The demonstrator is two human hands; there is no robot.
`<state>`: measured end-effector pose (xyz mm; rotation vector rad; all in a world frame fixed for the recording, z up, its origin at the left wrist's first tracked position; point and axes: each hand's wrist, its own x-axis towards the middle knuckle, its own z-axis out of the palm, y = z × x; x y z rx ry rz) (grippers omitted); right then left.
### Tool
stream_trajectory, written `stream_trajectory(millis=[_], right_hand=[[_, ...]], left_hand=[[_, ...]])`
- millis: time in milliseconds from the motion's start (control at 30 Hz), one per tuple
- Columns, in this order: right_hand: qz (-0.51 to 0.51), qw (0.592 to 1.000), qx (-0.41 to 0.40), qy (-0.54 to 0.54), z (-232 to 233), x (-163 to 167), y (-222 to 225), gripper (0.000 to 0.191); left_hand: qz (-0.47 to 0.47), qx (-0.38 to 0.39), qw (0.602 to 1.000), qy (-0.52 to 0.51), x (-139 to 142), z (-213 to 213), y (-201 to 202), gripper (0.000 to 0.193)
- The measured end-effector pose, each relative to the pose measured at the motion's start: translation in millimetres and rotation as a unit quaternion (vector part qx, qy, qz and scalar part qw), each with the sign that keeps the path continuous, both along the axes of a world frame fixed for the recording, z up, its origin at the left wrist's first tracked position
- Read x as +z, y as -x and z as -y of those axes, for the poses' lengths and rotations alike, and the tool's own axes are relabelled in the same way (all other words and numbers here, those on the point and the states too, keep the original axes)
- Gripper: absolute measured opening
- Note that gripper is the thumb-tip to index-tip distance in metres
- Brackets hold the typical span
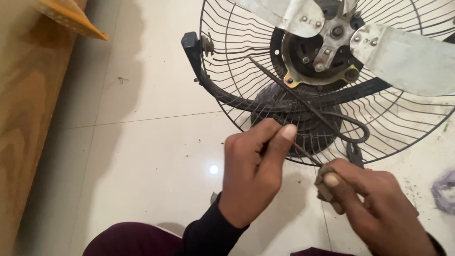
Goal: The person sits on the floor holding a long thin metal rod and repeatedly rubs a piece of sandpaper along its surface, repositioning the rod and sandpaper to work along different sections, with a table fan lying on the floor beside them.
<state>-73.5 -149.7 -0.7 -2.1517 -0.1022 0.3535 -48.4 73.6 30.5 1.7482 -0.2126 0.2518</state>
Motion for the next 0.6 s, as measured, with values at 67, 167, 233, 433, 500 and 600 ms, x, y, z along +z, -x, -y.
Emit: stream_trajectory(millis=[67, 167, 233, 433, 500, 600], right_hand=[[0.012, 1.000, 0.011, 0.002, 2, 4, -1, 0.025], [0.028, 0.999, 0.031, -0.024, 0, 10, -3, 0.023], [0.041, 0.999, 0.031, -0.017, -6, 11, -5, 0.026], [0.024, 0.998, -0.027, 0.042, -9, 13, -3, 0.025], [0.052, 0.997, -0.032, 0.051, -7, 12, -2, 0.023], [0.113, 0.991, -0.022, 0.062, -10, 9, 0, 0.020]], left_hand=[[-0.017, -0.009, 1.000, 0.001, 7, 6, 4, 0.033], [-0.034, -0.036, 0.998, 0.036, 15, 27, 10, 0.033], [-0.038, -0.052, 0.992, 0.109, 16, 39, 16, 0.029], [-0.011, 0.001, 0.999, 0.035, 0, 19, 2, 0.037], [0.022, -0.004, 1.000, -0.008, -3, 5, -2, 0.033], [-0.016, 0.004, 1.000, 0.001, -3, 0, 1, 0.034]])
